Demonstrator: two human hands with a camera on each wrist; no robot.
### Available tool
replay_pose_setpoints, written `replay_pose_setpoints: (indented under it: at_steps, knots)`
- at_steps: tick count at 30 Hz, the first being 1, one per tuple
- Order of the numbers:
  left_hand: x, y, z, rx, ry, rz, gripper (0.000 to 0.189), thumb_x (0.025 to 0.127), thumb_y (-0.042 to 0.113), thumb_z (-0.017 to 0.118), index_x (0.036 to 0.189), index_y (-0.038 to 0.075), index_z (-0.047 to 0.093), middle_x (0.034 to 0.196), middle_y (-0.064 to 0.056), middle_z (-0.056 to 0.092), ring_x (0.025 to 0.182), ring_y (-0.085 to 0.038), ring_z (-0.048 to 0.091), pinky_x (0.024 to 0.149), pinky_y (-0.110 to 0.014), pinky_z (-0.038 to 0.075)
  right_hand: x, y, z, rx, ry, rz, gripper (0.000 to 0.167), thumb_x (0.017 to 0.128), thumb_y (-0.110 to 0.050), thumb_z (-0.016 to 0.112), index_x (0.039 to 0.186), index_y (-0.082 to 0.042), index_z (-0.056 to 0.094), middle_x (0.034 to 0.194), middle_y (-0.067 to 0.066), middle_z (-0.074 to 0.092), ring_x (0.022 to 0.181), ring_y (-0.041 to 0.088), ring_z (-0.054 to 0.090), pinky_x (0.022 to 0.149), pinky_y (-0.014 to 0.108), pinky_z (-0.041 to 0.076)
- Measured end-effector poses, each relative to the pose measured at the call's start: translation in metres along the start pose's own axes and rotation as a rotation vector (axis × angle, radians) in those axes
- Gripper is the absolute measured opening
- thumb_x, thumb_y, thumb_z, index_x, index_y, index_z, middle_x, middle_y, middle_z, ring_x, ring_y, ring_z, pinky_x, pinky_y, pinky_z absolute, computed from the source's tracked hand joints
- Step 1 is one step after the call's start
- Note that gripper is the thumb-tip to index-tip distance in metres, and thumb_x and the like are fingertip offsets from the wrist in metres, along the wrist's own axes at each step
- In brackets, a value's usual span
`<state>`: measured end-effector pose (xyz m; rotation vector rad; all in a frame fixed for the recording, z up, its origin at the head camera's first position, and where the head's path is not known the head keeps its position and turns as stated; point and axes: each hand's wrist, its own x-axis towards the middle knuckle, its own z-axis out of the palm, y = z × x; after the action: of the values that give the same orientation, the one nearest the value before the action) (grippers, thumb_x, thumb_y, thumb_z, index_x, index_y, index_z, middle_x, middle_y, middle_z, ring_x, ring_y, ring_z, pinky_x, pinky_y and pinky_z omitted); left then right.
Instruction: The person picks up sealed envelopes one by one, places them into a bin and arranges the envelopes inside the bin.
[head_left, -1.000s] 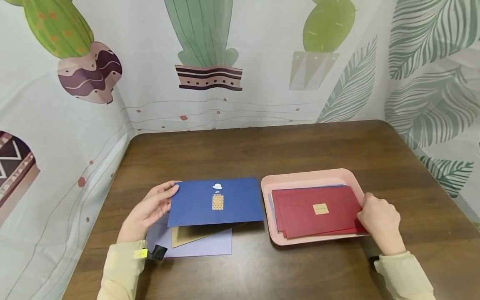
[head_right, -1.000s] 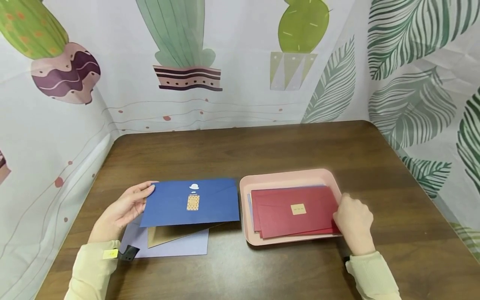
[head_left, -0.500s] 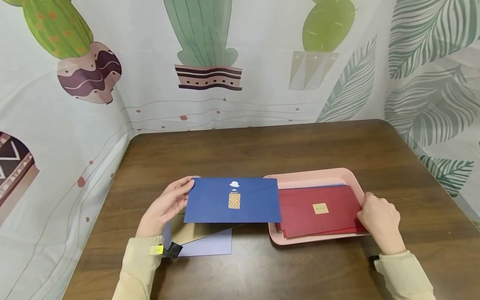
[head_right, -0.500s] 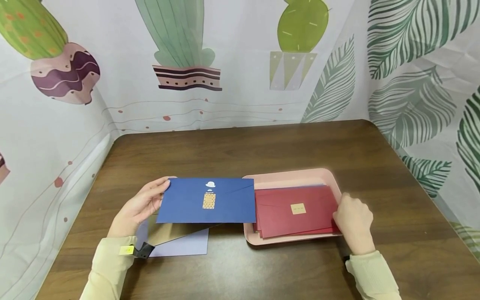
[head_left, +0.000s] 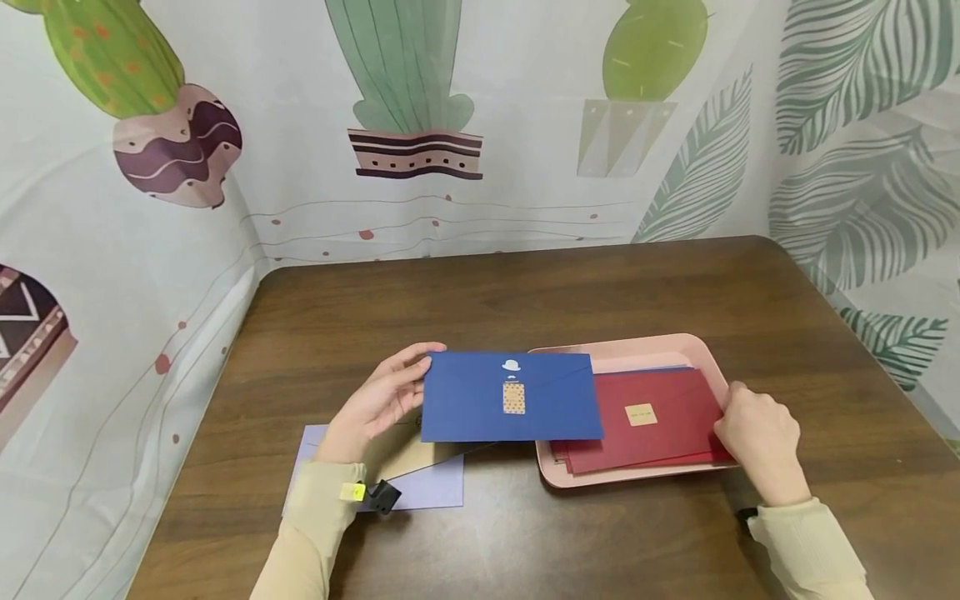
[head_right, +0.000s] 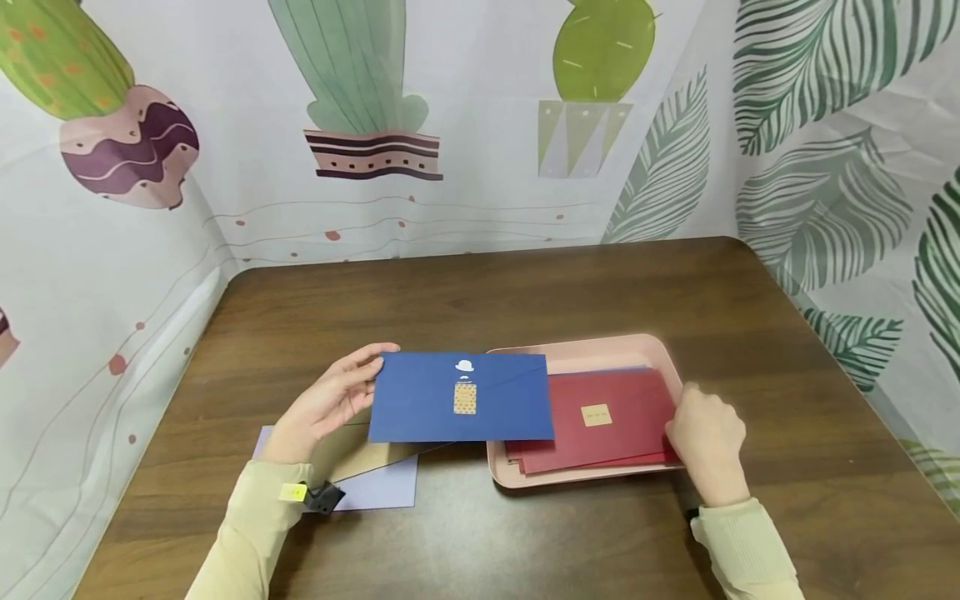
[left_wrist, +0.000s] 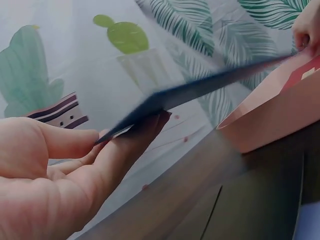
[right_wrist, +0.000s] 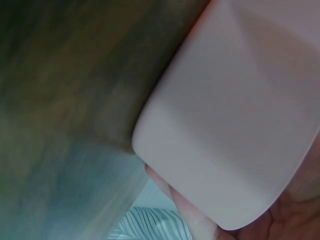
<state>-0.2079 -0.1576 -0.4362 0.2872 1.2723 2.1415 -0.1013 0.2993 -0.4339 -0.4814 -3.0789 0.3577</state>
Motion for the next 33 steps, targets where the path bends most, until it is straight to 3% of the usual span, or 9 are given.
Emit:
replay_pose_setpoints:
  at_steps: [6, 11, 27, 33]
  knots:
    - [0.013, -0.006, 0.017, -0.001, 0.013, -0.02, 0.026, 0.103, 0.002, 0.038, 0.124, 0.009, 0.052, 0.083, 0.004, 0.053, 0.069, -0.006, 0.052, 0.062, -0.016, 0.048, 0.001, 0.0, 0.0, -0.002, 0.002, 0.0, 0.017, 0.075, -0.007, 0.056, 0.085, 0.006, 0.053, 0.075, 0.036, 0.058, 0.063, 0.051, 0.056, 0.049, 0.056, 0.044]
    - [0.023, -0.013, 0.028, -0.008, 0.023, -0.044, 0.025, 0.103, 0.002, 0.038, 0.123, 0.008, 0.052, 0.088, 0.001, 0.059, 0.075, -0.009, 0.06, 0.069, -0.02, 0.054, 0.001, 0.001, 0.001, -0.004, -0.001, -0.001, 0.017, 0.075, -0.007, 0.056, 0.086, 0.006, 0.053, 0.075, 0.036, 0.058, 0.064, 0.051, 0.056, 0.049, 0.056, 0.044]
    - [0.044, -0.035, 0.058, -0.029, 0.004, -0.044, 0.027, 0.101, -0.002, 0.039, 0.126, 0.002, 0.049, 0.095, -0.002, 0.065, 0.085, -0.012, 0.066, 0.077, -0.024, 0.056, -0.001, 0.001, -0.001, -0.002, -0.006, 0.004, 0.016, 0.075, -0.007, 0.056, 0.084, 0.006, 0.053, 0.073, 0.035, 0.058, 0.062, 0.05, 0.056, 0.047, 0.055, 0.044]
    - [0.049, -0.04, 0.072, 0.101, -0.033, -0.059, 0.036, 0.1, -0.003, 0.043, 0.135, -0.01, 0.04, 0.098, 0.001, 0.067, 0.089, -0.009, 0.066, 0.082, -0.024, 0.056, -0.001, 0.0, -0.001, -0.009, -0.001, -0.002, 0.016, 0.075, -0.007, 0.056, 0.084, 0.006, 0.053, 0.074, 0.036, 0.058, 0.062, 0.05, 0.056, 0.047, 0.055, 0.044]
